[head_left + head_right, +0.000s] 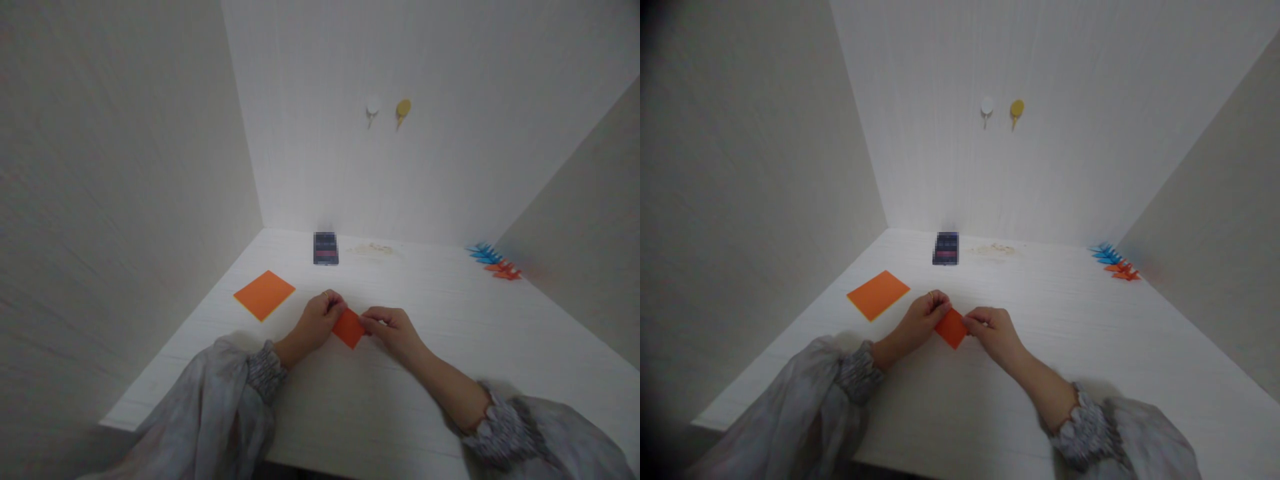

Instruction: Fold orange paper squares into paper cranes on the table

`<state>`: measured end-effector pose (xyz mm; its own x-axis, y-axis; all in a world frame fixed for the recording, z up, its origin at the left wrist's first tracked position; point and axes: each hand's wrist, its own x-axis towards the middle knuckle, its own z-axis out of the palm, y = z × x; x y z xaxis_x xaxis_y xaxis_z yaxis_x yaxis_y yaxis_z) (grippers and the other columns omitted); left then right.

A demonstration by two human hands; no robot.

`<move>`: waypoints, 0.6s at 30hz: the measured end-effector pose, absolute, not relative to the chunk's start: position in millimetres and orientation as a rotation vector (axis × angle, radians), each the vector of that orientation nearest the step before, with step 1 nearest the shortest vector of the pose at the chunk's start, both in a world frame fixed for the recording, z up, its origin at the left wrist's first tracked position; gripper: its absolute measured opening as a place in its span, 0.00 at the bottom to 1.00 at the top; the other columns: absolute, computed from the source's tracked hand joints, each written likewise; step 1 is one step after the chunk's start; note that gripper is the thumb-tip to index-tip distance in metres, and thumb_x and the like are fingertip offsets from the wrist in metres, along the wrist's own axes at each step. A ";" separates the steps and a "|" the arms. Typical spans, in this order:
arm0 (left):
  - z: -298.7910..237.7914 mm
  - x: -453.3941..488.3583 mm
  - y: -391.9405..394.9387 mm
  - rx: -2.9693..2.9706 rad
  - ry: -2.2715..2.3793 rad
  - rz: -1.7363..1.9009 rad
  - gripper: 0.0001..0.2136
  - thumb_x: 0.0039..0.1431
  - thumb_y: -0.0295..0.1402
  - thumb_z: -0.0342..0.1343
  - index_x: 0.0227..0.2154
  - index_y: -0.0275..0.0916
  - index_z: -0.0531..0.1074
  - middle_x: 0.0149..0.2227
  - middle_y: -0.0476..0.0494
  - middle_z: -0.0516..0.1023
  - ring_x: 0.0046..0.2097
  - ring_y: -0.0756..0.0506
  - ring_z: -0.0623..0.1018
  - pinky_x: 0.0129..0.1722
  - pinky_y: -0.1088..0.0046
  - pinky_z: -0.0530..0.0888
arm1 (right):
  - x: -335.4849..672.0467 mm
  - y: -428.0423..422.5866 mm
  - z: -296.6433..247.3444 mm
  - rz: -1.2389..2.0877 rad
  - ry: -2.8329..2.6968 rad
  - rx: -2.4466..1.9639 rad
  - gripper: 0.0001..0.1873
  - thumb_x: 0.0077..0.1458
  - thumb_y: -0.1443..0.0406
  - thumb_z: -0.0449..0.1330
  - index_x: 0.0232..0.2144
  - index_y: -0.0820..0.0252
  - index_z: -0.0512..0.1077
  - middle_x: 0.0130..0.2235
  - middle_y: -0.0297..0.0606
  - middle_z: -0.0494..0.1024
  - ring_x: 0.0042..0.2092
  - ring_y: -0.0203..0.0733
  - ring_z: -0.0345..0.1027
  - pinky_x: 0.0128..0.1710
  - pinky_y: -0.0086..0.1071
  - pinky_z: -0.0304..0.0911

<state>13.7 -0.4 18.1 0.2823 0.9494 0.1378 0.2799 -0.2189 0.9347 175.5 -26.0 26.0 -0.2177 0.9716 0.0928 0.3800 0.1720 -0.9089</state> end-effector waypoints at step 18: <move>-0.1 -8.8 27.8 1.600 1.472 1.223 0.10 0.51 0.37 0.46 0.22 0.36 0.63 0.22 0.50 0.64 0.26 0.51 0.64 0.25 0.76 0.62 | 196.9 -12.4 1.2 0.895 -1.618 -1.351 0.15 0.50 0.57 0.49 0.20 0.61 0.66 0.17 0.31 0.64 0.21 0.34 0.57 0.22 0.27 0.52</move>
<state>-8.8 27.8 -0.1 -0.0584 0.9760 0.2098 0.3846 -0.1719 0.9069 196.9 -12.4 1.2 -0.0815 0.9855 0.1486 0.3975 0.1688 -0.9019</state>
